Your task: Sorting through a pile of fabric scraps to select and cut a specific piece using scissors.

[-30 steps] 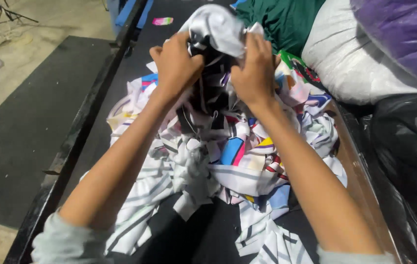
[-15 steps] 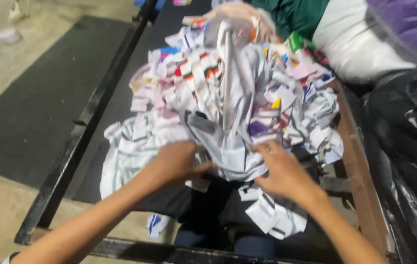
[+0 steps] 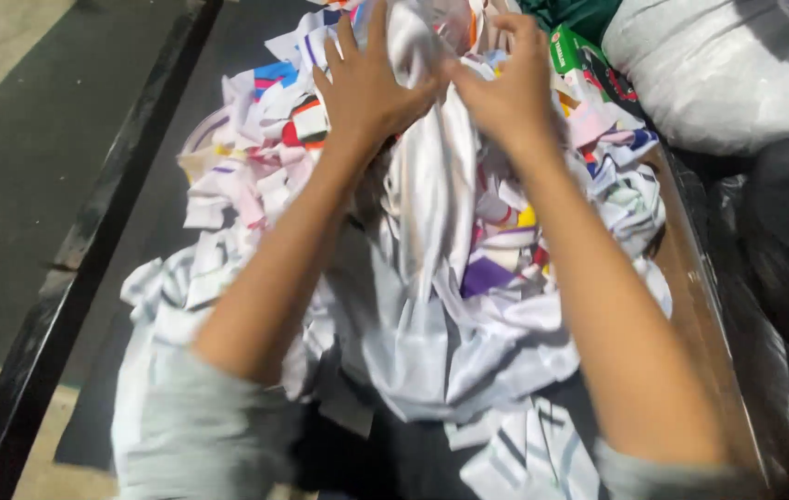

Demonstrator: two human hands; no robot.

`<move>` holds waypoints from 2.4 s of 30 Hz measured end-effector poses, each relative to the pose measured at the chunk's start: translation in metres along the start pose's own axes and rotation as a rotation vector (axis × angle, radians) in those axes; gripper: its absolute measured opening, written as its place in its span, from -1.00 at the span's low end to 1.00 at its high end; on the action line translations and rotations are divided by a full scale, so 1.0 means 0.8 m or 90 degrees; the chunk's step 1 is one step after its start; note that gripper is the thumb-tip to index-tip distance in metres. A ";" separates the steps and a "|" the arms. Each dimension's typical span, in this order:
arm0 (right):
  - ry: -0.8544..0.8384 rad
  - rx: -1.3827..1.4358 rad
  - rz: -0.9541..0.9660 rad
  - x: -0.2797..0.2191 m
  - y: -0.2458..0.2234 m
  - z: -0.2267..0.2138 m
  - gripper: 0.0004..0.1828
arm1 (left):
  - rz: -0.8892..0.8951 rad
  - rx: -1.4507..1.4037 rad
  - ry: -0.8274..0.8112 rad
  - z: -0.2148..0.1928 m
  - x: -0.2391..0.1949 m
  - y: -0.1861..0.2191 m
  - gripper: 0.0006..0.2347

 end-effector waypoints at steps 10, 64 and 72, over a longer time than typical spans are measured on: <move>0.084 -0.232 0.058 -0.049 0.150 0.107 -0.69 | 0.005 0.104 0.217 0.179 0.021 -0.073 -0.12; -0.203 -0.046 0.304 -0.518 -0.139 -0.252 -0.89 | 0.210 0.022 -0.212 -0.026 -0.520 -0.069 -0.20; -0.270 -0.107 0.275 -0.494 -0.146 -0.197 -0.89 | 0.142 0.136 -0.167 0.055 -0.464 -0.075 -0.17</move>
Point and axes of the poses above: each hand's wrist, its own x-axis towards the middle knuckle, its own z-axis out of the palm, y = z × x, the point moved 1 cm from there along x, towards the middle knuckle, and after that the axes turned 2 degrees about x, right-handed, at the moved point
